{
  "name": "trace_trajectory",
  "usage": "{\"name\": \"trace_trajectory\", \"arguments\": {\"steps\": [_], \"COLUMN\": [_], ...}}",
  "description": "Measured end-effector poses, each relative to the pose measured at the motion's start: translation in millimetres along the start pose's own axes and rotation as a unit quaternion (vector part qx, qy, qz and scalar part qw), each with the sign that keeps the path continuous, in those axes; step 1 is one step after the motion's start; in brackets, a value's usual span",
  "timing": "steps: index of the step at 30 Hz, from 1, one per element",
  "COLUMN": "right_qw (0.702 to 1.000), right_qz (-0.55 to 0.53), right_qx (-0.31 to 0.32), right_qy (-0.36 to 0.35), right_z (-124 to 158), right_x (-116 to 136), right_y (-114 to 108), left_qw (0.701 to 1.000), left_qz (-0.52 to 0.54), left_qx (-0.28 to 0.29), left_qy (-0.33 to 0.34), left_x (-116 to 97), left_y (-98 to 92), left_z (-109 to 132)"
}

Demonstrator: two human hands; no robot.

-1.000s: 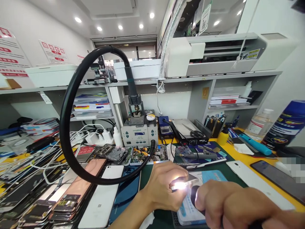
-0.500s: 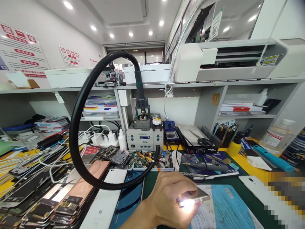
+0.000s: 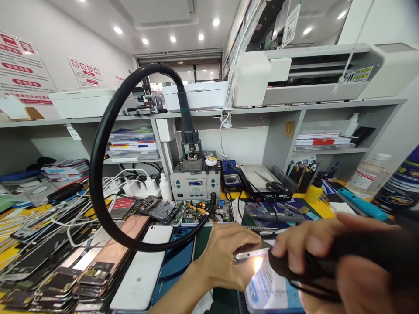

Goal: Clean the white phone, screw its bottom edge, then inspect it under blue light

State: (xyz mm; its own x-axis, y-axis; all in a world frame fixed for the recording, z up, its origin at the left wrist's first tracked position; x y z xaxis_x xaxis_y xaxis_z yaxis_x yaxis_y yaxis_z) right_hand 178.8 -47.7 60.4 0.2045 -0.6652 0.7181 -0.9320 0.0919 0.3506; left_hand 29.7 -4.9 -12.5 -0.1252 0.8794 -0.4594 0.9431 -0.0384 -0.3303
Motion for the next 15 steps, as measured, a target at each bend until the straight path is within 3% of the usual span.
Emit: {"name": "trace_trajectory", "arguments": {"steps": [2, 5, 10, 15], "right_qw": [0.999, 0.998, 0.997, 0.996], "right_qz": [0.022, 0.011, 0.000, -0.086], "right_qx": [0.031, 0.059, 0.037, 0.011], "right_qy": [0.036, 0.008, -0.063, -0.033], "right_z": [3, 6, 6, 12], "right_x": [9, 13, 6, 4], "right_y": [16, 30, 40, 35], "left_qw": [1.000, 1.000, 1.000, 1.000], "left_qz": [-0.001, -0.003, 0.003, -0.003], "left_qx": [0.001, -0.015, -0.016, -0.024], "left_qy": [-0.006, -0.009, 0.002, -0.003], "left_x": [2, 4, 4, 1], "left_y": [-0.7, -0.7, 0.1, 1.1], "left_z": [1, 3, 3, 2]}}
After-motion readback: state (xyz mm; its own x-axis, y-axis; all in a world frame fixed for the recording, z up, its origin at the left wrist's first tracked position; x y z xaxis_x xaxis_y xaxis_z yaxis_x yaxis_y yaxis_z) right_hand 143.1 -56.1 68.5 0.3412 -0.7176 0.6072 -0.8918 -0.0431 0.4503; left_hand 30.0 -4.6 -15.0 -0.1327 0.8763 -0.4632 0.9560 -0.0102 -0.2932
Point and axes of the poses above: each hand's wrist, its own z-axis away from the middle knuckle, its own y-axis out of the palm, x = y × z, the point moved 1 cm from there along -z, towards the middle knuckle, and after that the axes turned 11 degrees about z, right-handed, at the moved point
